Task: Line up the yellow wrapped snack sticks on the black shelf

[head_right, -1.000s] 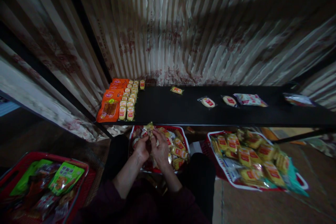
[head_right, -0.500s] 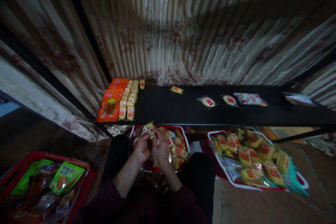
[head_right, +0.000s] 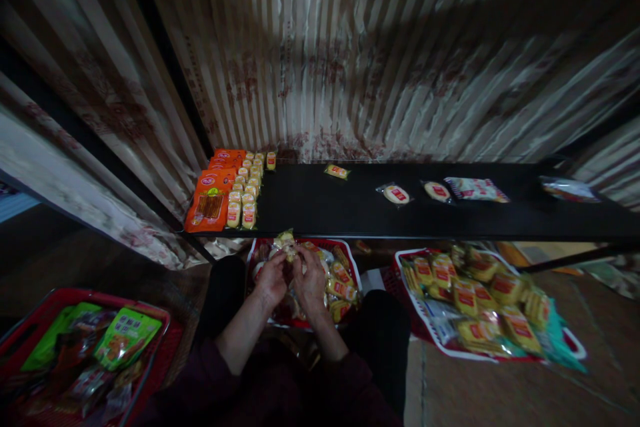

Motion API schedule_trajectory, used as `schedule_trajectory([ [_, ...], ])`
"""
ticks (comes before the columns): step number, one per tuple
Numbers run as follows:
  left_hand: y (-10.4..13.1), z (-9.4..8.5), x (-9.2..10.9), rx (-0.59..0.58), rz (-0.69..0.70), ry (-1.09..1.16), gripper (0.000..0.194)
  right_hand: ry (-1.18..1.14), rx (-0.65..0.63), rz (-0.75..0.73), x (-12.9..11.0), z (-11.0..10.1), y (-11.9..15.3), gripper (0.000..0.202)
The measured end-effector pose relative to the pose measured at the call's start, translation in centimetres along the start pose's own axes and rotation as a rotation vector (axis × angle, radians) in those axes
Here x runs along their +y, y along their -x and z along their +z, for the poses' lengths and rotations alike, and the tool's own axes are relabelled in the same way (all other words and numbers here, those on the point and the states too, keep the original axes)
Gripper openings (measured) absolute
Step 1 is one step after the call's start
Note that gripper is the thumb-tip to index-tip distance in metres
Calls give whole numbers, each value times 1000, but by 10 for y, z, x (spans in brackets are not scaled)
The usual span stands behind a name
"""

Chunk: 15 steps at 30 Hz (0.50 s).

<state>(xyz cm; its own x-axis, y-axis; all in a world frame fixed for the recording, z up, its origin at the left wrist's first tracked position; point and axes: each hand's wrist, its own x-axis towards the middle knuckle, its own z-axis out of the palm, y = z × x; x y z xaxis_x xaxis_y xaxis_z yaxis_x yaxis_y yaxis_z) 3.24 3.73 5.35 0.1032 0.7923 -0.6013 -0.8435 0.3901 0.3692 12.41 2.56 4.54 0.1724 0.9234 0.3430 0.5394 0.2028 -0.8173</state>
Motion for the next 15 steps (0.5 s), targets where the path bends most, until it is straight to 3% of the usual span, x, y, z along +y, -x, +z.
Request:
schedule_trajectory([
  [8, 2, 1, 0, -57, 29, -28, 17, -6, 10, 39, 4, 1, -1, 26],
  [15, -6, -4, -5, -83, 100, -67, 25, 20, 44, -25, 7, 0, 0, 23],
])
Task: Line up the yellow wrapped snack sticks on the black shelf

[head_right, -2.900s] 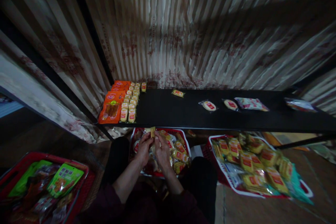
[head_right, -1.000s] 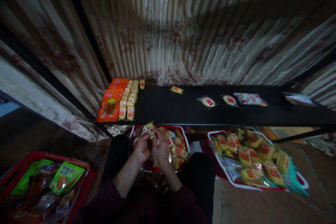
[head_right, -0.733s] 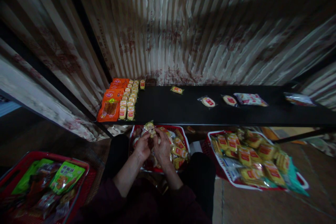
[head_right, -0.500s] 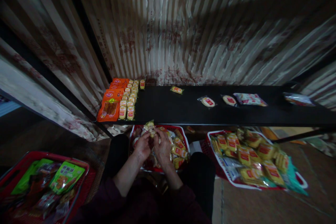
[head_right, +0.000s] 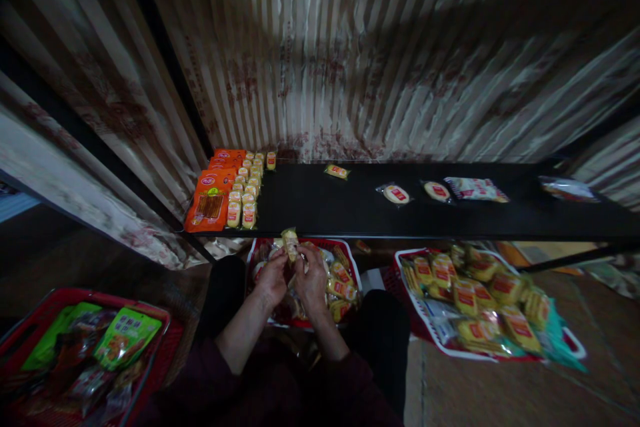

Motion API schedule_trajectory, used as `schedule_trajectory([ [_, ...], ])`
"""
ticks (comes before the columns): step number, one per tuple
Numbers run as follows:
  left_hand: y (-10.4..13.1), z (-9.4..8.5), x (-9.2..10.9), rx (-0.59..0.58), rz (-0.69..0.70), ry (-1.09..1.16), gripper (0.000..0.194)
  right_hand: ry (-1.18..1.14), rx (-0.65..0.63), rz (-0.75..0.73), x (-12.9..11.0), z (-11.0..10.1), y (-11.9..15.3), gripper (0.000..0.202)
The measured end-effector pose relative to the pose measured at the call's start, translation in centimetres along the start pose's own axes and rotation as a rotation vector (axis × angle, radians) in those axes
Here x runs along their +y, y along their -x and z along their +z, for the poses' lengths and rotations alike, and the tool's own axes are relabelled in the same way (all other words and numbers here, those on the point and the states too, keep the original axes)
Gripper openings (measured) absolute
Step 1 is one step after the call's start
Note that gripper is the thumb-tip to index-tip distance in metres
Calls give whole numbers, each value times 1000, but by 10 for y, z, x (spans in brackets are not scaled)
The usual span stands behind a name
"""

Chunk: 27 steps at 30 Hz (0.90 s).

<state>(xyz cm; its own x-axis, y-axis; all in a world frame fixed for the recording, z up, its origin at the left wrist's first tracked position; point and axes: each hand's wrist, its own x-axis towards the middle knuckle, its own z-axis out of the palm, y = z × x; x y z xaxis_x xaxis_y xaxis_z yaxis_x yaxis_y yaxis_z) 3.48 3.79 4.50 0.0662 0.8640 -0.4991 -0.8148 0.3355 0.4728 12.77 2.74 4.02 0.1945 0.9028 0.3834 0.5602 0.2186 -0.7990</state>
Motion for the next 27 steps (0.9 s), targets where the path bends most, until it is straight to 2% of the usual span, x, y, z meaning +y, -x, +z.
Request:
schedule_trajectory([
  [4, 1, -1, -2, -38, 51, -32, 28, 0, 10, 4, 2, 1, -1, 24],
  [9, 5, 1, -2, 41, 81, -61, 31, -29, -12, 35, 7, 3, 0, 28],
  [14, 4, 1, -3, 97, 131, -128, 30, -61, -71, 129, 9, 3, 3, 33],
  [22, 5, 2, -4, 119, 215, -184, 27, -194, -109, 304, -1, 3, 4, 42],
  [27, 7, 3, -4, 119, 242, -257, 21, -279, -108, 330, -6, 4, 2, 45],
])
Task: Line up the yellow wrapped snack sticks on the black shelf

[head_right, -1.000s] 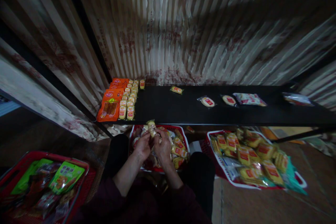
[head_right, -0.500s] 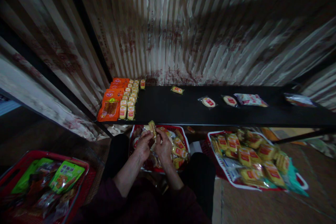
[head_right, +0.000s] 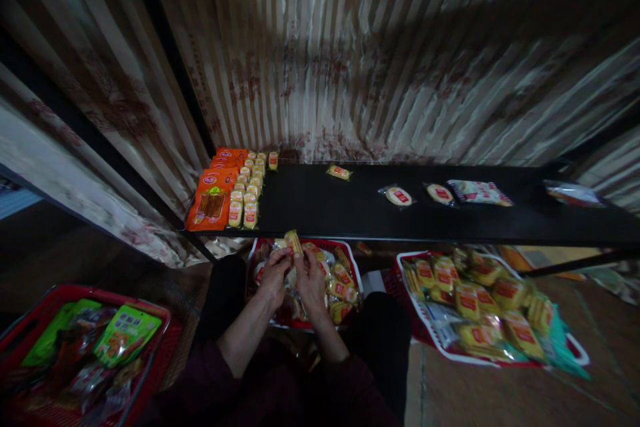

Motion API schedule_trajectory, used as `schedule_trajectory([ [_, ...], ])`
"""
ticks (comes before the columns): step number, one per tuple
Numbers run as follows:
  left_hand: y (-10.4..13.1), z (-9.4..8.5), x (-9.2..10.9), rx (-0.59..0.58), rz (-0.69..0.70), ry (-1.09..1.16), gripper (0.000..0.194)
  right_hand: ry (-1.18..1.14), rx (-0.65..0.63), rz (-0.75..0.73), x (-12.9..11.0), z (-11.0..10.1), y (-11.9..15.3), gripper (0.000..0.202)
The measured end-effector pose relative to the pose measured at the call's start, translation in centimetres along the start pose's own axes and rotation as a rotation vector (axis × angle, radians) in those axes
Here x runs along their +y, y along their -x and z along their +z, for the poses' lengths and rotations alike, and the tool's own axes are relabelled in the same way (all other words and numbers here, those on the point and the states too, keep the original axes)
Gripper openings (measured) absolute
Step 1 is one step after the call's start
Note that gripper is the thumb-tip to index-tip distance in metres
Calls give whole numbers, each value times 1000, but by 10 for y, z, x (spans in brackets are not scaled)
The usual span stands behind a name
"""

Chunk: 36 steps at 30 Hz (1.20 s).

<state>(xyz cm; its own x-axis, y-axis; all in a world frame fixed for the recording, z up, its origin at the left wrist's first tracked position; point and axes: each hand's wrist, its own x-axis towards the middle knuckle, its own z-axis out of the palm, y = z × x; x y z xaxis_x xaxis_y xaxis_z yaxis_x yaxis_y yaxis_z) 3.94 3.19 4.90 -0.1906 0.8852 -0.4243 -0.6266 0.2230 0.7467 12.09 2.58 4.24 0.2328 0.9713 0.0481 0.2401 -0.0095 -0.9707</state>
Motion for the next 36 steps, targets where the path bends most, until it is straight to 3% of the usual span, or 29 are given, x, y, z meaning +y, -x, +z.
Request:
schedule_trajectory([
  [6, 2, 1, 0, 75, 49, -61, 23, 0, 44, -32, 2, 4, -2, 46],
  [17, 4, 1, 3, 41, 44, -52, 29, 25, 59, -10, 8, 4, -7, 44],
  [23, 0, 1, 2, -11, 112, -71, 28, 21, 78, 24, 8, 6, -12, 47],
  [36, -14, 5, 9, 74, 135, -95, 22, -51, 34, 6, 6, 12, -27, 46],
])
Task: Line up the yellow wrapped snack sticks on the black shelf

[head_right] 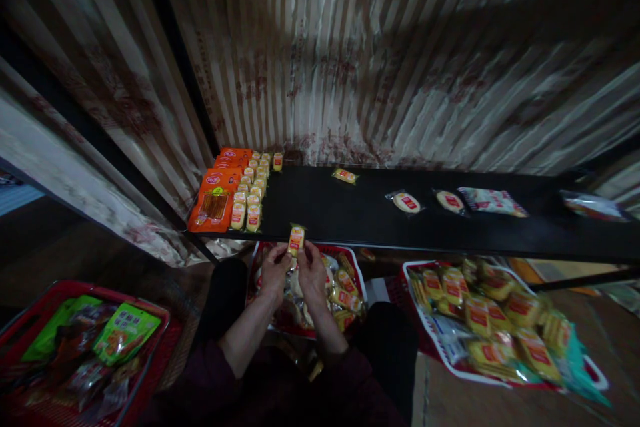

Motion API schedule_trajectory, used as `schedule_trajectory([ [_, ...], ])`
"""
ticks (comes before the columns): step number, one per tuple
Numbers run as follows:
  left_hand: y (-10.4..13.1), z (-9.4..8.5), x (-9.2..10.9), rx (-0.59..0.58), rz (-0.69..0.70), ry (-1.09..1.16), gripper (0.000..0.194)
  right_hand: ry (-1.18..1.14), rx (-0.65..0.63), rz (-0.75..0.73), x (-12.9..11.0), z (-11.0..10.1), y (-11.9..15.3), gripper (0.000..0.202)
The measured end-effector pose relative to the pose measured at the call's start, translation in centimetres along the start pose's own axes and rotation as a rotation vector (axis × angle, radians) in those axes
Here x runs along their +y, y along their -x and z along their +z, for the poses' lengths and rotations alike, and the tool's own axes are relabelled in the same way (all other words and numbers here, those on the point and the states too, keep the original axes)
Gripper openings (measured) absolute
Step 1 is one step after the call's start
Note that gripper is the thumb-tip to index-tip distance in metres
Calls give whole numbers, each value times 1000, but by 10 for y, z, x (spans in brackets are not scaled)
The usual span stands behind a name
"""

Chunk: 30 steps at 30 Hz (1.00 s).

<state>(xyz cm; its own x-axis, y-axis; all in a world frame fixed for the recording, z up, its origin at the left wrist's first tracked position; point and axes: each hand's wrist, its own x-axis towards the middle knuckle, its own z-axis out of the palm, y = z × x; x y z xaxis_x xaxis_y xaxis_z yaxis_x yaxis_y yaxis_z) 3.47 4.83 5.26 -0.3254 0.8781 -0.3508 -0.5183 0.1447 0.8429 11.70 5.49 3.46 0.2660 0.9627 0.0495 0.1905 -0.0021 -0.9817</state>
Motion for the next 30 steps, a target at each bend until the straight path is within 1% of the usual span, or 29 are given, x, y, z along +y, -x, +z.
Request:
schedule_trajectory([
  [3, -6, 0, -2, 3, 35, -32, 21, 9, -8, -6, 3, 2, -7, 47],
  [8, -21, 2, -3, 37, 129, -163, 19, 45, -13, -29, 3, 7, -19, 48],
  [14, -38, 9, 2, 99, 101, -209, 17, 43, -41, -44, 3, 18, -37, 44],
  [18, -48, 13, 5, 132, 163, -298, 16, 35, -65, -36, 5, 23, -50, 44],
  [23, -60, 20, 13, 100, 244, -493, 25, 42, -77, -39, 5, 31, -68, 41],
  [26, -66, 25, 19, 92, 259, -548, 31, 38, -64, -22, 4, 36, -79, 42],
  [30, -74, 33, 25, 95, 257, -592, 35, 33, -50, -50, 6, 43, -94, 39],
])
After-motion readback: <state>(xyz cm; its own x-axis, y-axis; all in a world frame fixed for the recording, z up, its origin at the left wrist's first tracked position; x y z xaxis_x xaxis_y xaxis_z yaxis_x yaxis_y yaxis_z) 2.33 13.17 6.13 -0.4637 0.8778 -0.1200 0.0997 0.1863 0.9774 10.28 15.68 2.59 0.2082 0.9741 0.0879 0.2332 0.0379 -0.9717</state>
